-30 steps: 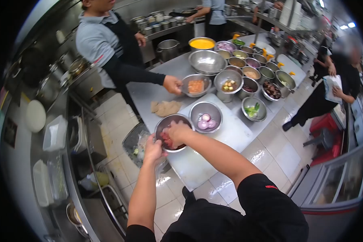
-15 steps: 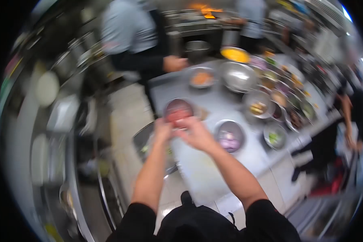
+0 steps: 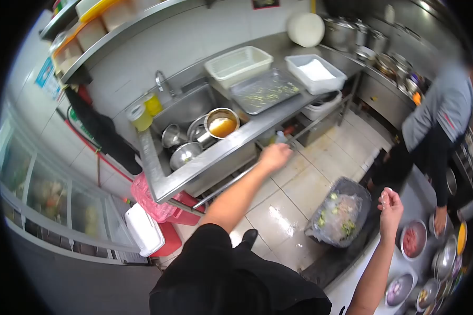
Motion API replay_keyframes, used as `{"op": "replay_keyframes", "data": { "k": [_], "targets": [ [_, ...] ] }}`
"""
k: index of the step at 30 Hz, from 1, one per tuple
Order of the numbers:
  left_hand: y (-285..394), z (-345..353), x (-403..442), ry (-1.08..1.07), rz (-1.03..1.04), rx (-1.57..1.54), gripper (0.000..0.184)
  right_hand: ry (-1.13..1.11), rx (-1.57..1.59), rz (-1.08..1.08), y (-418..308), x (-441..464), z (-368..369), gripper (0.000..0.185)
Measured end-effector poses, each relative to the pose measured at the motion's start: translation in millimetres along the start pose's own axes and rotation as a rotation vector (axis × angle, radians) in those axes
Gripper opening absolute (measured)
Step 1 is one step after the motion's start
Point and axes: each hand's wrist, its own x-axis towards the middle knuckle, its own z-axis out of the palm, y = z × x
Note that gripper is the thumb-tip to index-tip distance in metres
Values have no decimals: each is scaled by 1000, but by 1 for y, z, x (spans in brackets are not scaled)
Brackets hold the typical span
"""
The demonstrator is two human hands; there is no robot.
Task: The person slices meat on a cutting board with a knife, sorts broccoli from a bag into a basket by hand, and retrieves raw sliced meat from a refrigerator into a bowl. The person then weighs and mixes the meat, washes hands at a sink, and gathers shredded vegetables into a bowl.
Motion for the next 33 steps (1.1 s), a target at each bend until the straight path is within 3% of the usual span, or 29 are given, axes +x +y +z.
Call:
{"op": "replay_keyframes", "data": {
  "k": [2,3,5,8,11,15,18,21,22,25,27,28,29,31,33],
  "targets": [
    [-89,-78,22,213,-183,182,40,-110,15,-44,6,16,59,26],
    [-119,-129,34,102,-299,299,48,-182,44,-65,2,25,95,24],
    [-185,-188,60,112,-425,535,58,-276,-32,-83,-8,38,178,24],
    [-274,-252,119,54,-560,781,62,-456,-38,-71,-21,59,319,25],
    [-367,-296,176,83,-554,930,59,-662,-105,-80,-51,70,467,25],
    [-454,-356,252,176,-293,1050,58,-877,-148,-141,-90,66,652,23],
    [-499,-397,272,60,-651,927,58,-1071,-145,-113,-103,66,782,23],
    [-504,-415,232,37,-869,390,59,-1146,110,246,-137,29,885,23],
    [-551,-402,239,128,-816,194,62,-1154,188,322,-145,17,916,24],
    [-503,-427,193,317,-600,-1145,54,-1183,508,619,-155,-11,989,23],
    [-520,-410,185,294,-486,-1661,47,-1134,543,609,-143,-26,1023,21],
    [-494,-399,183,491,-434,-1703,37,-1111,565,594,-141,-29,1036,19],
    [-477,-388,183,628,-299,-1598,34,-1007,385,451,-144,-32,1040,18],
    [-460,-387,174,560,-413,-1809,36,-775,46,168,-149,-41,1038,16],
    [-502,-392,183,412,-576,-1817,34,-921,-80,190,-112,-36,1054,16]
  ]
}}
